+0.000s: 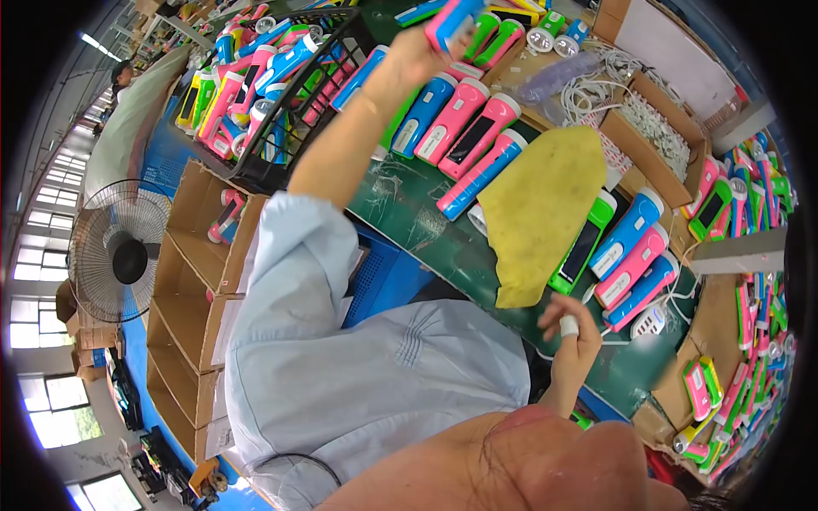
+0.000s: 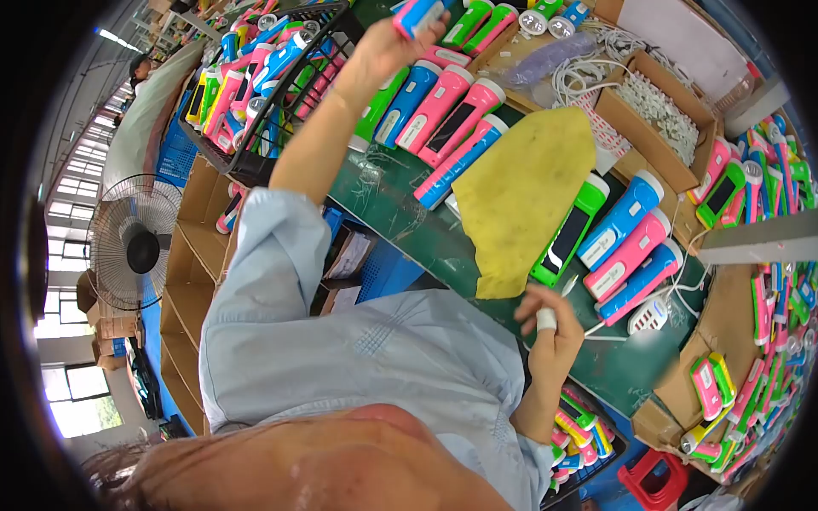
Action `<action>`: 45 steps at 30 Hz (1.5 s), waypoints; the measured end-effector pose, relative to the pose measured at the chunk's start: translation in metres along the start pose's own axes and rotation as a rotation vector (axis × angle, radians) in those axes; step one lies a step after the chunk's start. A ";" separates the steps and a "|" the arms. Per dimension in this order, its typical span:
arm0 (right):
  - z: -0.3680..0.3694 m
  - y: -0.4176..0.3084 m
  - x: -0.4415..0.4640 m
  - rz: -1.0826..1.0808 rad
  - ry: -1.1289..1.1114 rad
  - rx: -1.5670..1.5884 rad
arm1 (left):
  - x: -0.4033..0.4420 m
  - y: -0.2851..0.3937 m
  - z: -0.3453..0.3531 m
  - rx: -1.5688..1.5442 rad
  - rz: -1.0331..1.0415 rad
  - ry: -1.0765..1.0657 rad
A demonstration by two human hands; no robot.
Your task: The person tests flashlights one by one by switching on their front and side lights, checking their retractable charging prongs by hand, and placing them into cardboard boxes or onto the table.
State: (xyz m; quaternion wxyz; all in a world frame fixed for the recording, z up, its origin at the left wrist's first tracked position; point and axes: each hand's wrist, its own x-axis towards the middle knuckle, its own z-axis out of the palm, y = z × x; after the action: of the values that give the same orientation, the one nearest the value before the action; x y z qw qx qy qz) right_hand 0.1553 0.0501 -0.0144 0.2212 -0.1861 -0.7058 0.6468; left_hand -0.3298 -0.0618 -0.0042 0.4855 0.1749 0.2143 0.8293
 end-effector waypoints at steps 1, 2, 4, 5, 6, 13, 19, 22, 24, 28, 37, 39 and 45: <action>0.004 0.000 0.003 -0.072 0.026 -0.027 | -0.035 -0.034 0.038 -0.135 -0.147 -0.176; 0.012 -0.003 0.005 -0.158 0.129 -0.066 | -0.063 -0.073 0.087 -0.264 -0.144 0.057; 0.027 -0.010 0.017 -0.286 0.247 -0.040 | -0.107 -0.151 0.141 -0.306 -0.201 0.255; 0.031 -0.010 0.023 -0.327 0.262 0.024 | -0.125 -0.184 0.148 -0.228 -0.264 0.215; 0.025 0.000 0.028 -0.117 0.159 0.156 | -0.137 -0.217 0.147 -0.146 -0.362 0.112; 0.011 -0.016 -0.010 -0.295 0.428 -0.521 | -0.184 -0.267 0.152 0.719 -0.154 -0.118; 0.031 0.024 -0.033 -0.018 -0.045 -0.125 | -0.166 -0.278 0.167 0.609 -0.120 0.103; 0.021 0.025 -0.035 -0.073 0.069 0.034 | -0.153 -0.282 0.165 0.353 -0.165 0.180; 0.000 0.030 -0.036 -0.009 0.106 0.014 | -0.139 -0.274 0.169 0.304 -0.220 0.203; -0.013 0.020 -0.038 0.097 0.302 -0.048 | -0.117 -0.268 0.176 0.131 -0.379 0.177; -0.007 0.012 -0.037 0.076 0.329 -0.017 | -0.097 -0.266 0.176 0.401 -0.235 0.272; -0.016 0.014 -0.035 0.050 0.306 0.022 | -0.085 -0.254 0.172 0.520 -0.160 0.185; -0.032 0.025 -0.016 0.052 0.310 0.329 | -0.048 -0.233 0.145 1.595 0.662 0.428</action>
State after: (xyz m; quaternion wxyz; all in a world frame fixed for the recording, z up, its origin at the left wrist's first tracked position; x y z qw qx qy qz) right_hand 0.1862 0.0700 -0.0380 0.3375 -0.2627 -0.5433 0.7224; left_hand -0.0648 0.0246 -0.0080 -0.0957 0.3552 0.7527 0.5460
